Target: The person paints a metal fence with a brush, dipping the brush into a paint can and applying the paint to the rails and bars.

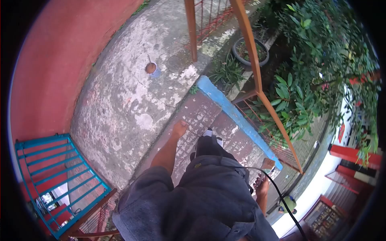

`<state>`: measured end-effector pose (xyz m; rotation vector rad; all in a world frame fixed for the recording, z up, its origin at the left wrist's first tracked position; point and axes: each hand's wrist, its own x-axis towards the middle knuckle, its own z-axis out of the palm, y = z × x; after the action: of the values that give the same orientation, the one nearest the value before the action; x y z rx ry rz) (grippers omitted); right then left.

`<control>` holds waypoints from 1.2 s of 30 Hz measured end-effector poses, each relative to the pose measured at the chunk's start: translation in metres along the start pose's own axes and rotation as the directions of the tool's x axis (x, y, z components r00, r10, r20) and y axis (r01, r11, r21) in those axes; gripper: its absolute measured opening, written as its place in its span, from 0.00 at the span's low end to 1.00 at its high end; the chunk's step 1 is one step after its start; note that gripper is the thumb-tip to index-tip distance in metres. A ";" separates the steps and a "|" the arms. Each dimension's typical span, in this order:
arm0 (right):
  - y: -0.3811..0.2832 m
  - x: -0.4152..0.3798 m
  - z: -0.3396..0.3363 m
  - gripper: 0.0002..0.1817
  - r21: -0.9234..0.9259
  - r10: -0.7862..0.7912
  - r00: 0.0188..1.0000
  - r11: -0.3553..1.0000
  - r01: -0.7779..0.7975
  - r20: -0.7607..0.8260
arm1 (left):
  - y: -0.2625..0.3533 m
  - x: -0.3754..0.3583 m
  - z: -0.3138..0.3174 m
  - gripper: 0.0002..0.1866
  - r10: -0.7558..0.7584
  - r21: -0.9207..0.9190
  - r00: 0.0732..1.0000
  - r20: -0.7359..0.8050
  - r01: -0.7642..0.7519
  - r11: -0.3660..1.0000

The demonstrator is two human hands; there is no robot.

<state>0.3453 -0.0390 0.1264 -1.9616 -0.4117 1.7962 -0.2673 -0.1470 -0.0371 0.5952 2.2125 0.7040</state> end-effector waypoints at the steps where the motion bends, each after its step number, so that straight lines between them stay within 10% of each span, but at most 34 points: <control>1: -0.004 -0.009 0.010 0.31 0.015 -0.004 1.000 1.000 0.004 0.000 | -0.009 0.010 -0.001 0.19 -0.018 -0.056 0.995 -0.096 0.012 0.998; 6: -0.032 -0.040 0.037 0.36 -0.152 0.093 0.995 0.984 -0.098 -0.043 | -0.023 0.084 -0.037 0.20 -0.284 -0.385 0.909 -0.306 0.155 0.910; 15: -0.075 -0.049 0.120 0.34 -0.682 -0.051 0.994 0.731 -0.030 -0.099 | -0.069 0.267 -0.100 0.45 -0.341 -0.511 0.654 -0.676 -0.082 0.855; 19: -0.098 -0.008 0.113 0.29 -0.491 0.099 0.987 0.871 -0.025 0.126 | -0.075 0.337 -0.121 0.60 -0.335 -0.485 0.578 -0.744 -0.122 0.866; 22: -0.105 0.031 0.106 0.24 -0.492 -0.053 0.998 0.870 0.034 -0.025 | -0.068 0.373 -0.129 0.68 -0.310 -0.429 0.534 -0.787 -0.111 0.897; 23: -0.117 0.071 0.036 0.25 -0.518 0.080 0.950 0.850 0.094 0.303 | -0.071 0.384 -0.130 0.72 -0.282 -0.403 0.504 -0.817 -0.148 0.903; 24: -0.119 0.070 0.052 0.24 -0.425 0.107 0.955 0.905 0.022 0.277 | -0.074 0.392 -0.131 0.75 -0.251 -0.372 0.467 -0.848 -0.187 0.909; 25: -0.121 0.062 0.073 0.23 -0.322 0.137 0.957 0.946 -0.049 0.257 | -0.074 0.396 -0.133 0.75 -0.257 -0.378 0.466 -0.847 -0.186 0.907; 26: -0.117 0.038 0.111 0.21 -0.537 -0.133 0.967 0.811 0.232 0.218 | -0.071 0.400 -0.137 0.76 -0.243 -0.381 0.480 -0.843 -0.215 0.899; 31: -0.111 0.054 0.093 0.13 -0.443 -0.026 0.997 0.896 -0.007 -0.068 | -0.068 0.430 -0.137 0.78 -0.282 -0.393 0.424 -0.861 -0.201 0.897; 36: -0.105 0.061 0.091 0.16 -0.642 -0.069 0.987 0.752 0.147 0.146 | -0.058 0.434 -0.147 0.57 -0.241 -0.374 0.352 -0.904 -0.381 0.845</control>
<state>0.2705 0.0924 0.1226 -2.1984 -1.3238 1.8434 -0.6625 0.0248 -0.2042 -0.1288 2.7511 2.0812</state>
